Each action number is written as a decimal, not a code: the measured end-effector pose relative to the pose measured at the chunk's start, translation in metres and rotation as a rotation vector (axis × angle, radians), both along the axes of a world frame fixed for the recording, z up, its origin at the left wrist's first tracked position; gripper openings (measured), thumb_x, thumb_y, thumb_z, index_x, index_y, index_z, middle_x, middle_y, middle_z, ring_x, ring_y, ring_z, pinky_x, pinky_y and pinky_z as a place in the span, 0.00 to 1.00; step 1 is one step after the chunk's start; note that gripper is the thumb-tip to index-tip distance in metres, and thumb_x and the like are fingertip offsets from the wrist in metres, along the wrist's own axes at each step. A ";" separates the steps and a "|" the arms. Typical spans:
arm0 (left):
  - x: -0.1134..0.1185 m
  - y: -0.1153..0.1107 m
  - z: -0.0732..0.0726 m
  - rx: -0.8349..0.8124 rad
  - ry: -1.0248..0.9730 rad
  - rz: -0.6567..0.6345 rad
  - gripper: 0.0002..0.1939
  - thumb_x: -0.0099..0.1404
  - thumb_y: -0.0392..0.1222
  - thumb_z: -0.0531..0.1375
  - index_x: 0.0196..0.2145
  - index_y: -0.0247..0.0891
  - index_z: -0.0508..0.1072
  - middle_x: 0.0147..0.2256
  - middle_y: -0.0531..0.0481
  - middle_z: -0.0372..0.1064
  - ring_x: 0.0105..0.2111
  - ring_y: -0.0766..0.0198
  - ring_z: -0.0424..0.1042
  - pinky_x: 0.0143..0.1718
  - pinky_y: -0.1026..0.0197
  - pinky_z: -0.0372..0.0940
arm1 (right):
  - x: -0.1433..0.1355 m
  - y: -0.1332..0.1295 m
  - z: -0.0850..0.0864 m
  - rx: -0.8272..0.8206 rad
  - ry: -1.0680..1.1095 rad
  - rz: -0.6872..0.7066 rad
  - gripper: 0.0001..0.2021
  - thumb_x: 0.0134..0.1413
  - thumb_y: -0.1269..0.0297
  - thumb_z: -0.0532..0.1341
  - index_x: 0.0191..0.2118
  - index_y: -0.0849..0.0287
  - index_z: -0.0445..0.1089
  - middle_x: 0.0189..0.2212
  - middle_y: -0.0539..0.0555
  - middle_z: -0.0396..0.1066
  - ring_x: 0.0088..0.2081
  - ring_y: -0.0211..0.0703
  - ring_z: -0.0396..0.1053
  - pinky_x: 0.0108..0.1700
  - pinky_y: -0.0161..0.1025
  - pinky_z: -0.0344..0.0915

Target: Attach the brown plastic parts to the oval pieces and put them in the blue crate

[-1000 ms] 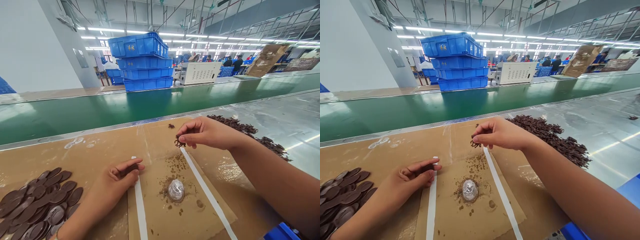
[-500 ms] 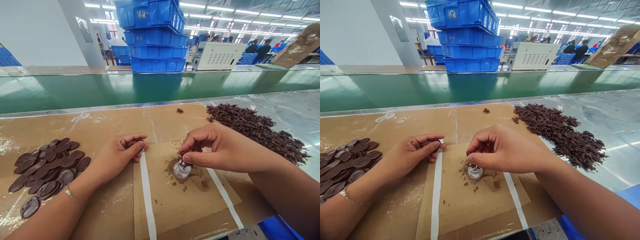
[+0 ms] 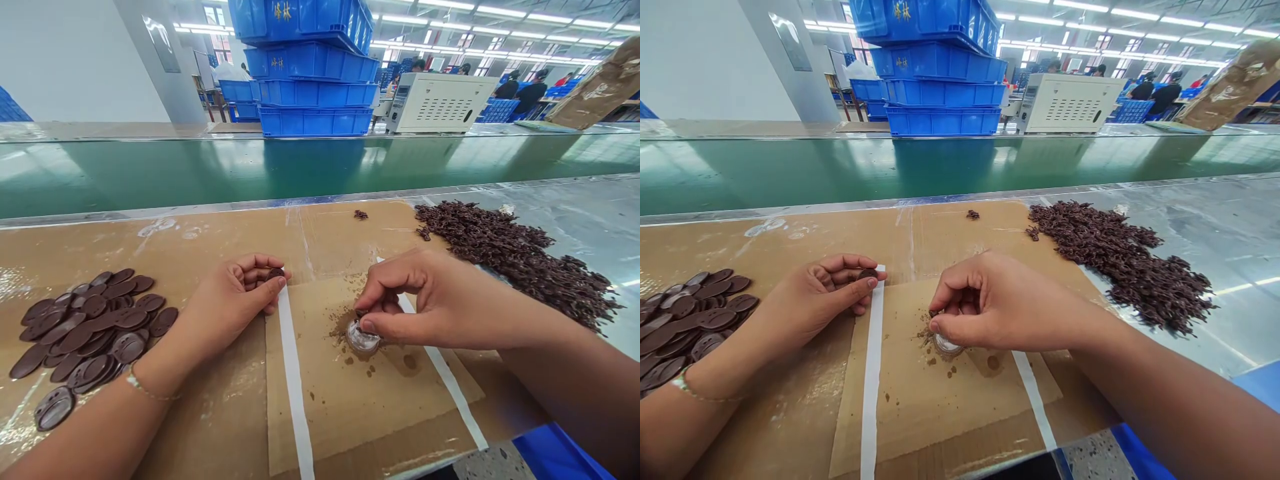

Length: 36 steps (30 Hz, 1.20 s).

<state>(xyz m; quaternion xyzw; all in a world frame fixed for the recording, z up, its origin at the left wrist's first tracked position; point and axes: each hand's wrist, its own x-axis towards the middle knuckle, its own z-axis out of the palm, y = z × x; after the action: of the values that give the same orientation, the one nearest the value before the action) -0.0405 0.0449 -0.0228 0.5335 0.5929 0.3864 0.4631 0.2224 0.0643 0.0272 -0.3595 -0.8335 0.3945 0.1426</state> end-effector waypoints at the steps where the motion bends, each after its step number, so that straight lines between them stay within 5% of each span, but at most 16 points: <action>1: 0.000 0.000 0.000 -0.001 0.005 0.001 0.22 0.58 0.52 0.69 0.45 0.37 0.73 0.41 0.48 0.78 0.28 0.70 0.68 0.30 0.68 0.70 | 0.000 0.000 0.000 0.009 0.003 -0.002 0.06 0.53 0.62 0.66 0.31 0.58 0.78 0.20 0.49 0.74 0.22 0.37 0.71 0.23 0.32 0.64; 6: 0.001 -0.001 0.004 -0.016 0.019 0.000 0.21 0.59 0.51 0.68 0.46 0.38 0.74 0.44 0.49 0.77 0.30 0.69 0.69 0.32 0.68 0.69 | 0.003 -0.003 0.003 0.051 0.024 -0.041 0.06 0.54 0.62 0.65 0.32 0.58 0.77 0.26 0.51 0.78 0.27 0.39 0.73 0.27 0.33 0.66; 14: 0.002 -0.004 0.005 -0.017 0.012 0.017 0.18 0.62 0.47 0.67 0.48 0.39 0.75 0.44 0.50 0.77 0.27 0.73 0.68 0.32 0.68 0.67 | 0.000 -0.004 0.001 0.038 -0.043 -0.017 0.05 0.51 0.67 0.63 0.31 0.57 0.78 0.20 0.47 0.73 0.22 0.35 0.68 0.23 0.31 0.61; 22: 0.006 -0.004 0.007 -0.021 -0.151 0.030 0.26 0.57 0.41 0.70 0.53 0.37 0.74 0.48 0.47 0.78 0.46 0.63 0.75 0.44 0.66 0.72 | 0.001 -0.005 0.001 0.060 -0.057 0.000 0.04 0.50 0.67 0.64 0.31 0.58 0.77 0.20 0.47 0.72 0.22 0.35 0.68 0.23 0.31 0.62; 36: 0.006 -0.006 0.010 0.064 -0.176 0.053 0.22 0.55 0.42 0.73 0.48 0.42 0.78 0.40 0.52 0.79 0.38 0.67 0.74 0.41 0.68 0.68 | 0.005 -0.005 0.003 0.055 -0.020 -0.066 0.03 0.51 0.64 0.65 0.31 0.56 0.77 0.23 0.49 0.75 0.24 0.37 0.69 0.25 0.33 0.63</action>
<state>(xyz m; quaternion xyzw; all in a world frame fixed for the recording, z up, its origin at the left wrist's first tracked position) -0.0341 0.0388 -0.0127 0.4963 0.5511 0.4626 0.4857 0.2269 0.0594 0.0303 -0.3870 -0.8330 0.3629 0.1569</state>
